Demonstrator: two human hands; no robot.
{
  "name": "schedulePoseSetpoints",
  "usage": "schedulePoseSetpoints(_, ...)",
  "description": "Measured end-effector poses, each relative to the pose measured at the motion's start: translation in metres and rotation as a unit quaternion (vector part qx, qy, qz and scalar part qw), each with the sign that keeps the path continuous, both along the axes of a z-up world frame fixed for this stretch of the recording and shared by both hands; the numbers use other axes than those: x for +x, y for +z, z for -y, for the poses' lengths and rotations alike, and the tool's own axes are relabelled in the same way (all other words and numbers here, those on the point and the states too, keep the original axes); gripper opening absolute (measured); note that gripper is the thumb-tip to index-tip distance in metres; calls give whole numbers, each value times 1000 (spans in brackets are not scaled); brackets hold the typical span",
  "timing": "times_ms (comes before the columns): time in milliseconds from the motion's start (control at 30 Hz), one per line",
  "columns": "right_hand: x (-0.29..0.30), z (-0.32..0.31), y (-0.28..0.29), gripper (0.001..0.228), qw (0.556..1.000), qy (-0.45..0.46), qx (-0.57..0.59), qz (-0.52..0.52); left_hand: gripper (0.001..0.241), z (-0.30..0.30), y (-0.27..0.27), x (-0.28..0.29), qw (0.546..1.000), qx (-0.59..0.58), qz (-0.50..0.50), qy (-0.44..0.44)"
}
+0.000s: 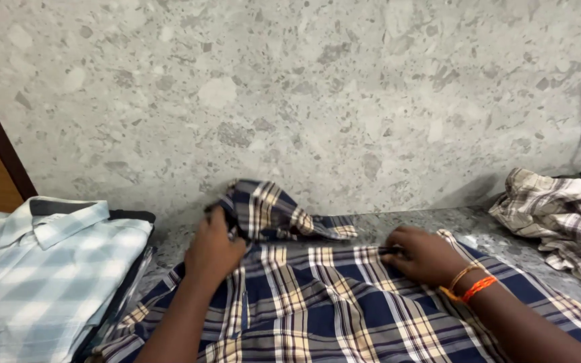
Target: The person buttons a blue and white plaid shirt laid flat on a surface. They fasten the buttons from the collar down to the mid-section, then smooth the fabric and fold the collar.
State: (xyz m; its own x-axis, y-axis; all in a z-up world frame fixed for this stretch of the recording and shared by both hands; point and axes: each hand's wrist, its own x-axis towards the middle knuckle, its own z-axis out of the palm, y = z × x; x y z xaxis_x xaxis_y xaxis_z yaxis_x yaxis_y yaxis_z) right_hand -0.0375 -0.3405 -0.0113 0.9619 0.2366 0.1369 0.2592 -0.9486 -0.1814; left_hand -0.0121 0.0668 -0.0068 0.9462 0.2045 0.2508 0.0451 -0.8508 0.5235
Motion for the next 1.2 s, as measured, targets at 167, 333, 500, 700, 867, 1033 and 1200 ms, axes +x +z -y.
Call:
schedulePoseSetpoints(167, -9, 2, 12, 28, 987, -107, -97, 76, 92, 1, 16, -19, 999, 4, 14, 52)
schedulePoseSetpoints(333, 0, 19, -9, 35, 960, -147, -118, 207, 69, -2, -3, -5, 982, 177, -41, 41)
schedulePoseSetpoints(500, 21, 49, -22, 39, 956, -217, -145, 134, 33, -10, 17, -3, 978, 207, 22, 4)
schedulePoseSetpoints(700, 0, 25, 2, 55, 965, -190, -162, 82, 77, -12, -13, 30, 948, 316, 8, 36)
schedulePoseSetpoints(867, -36, -1, -15, 88, 989, -115, -50, -72, 82, -24, 14, -16, 975, 216, -50, 9)
schedulePoseSetpoints(1033, -17, 28, -18, 98, 982, -129, -94, -101, 71, -52, 13, 0, 949, 306, 66, 34)
schedulePoseSetpoints(1200, -40, 1, -6, 101, 987, -101, -66, -104, 76, -52, 8, 24, 952, 300, 51, 27)
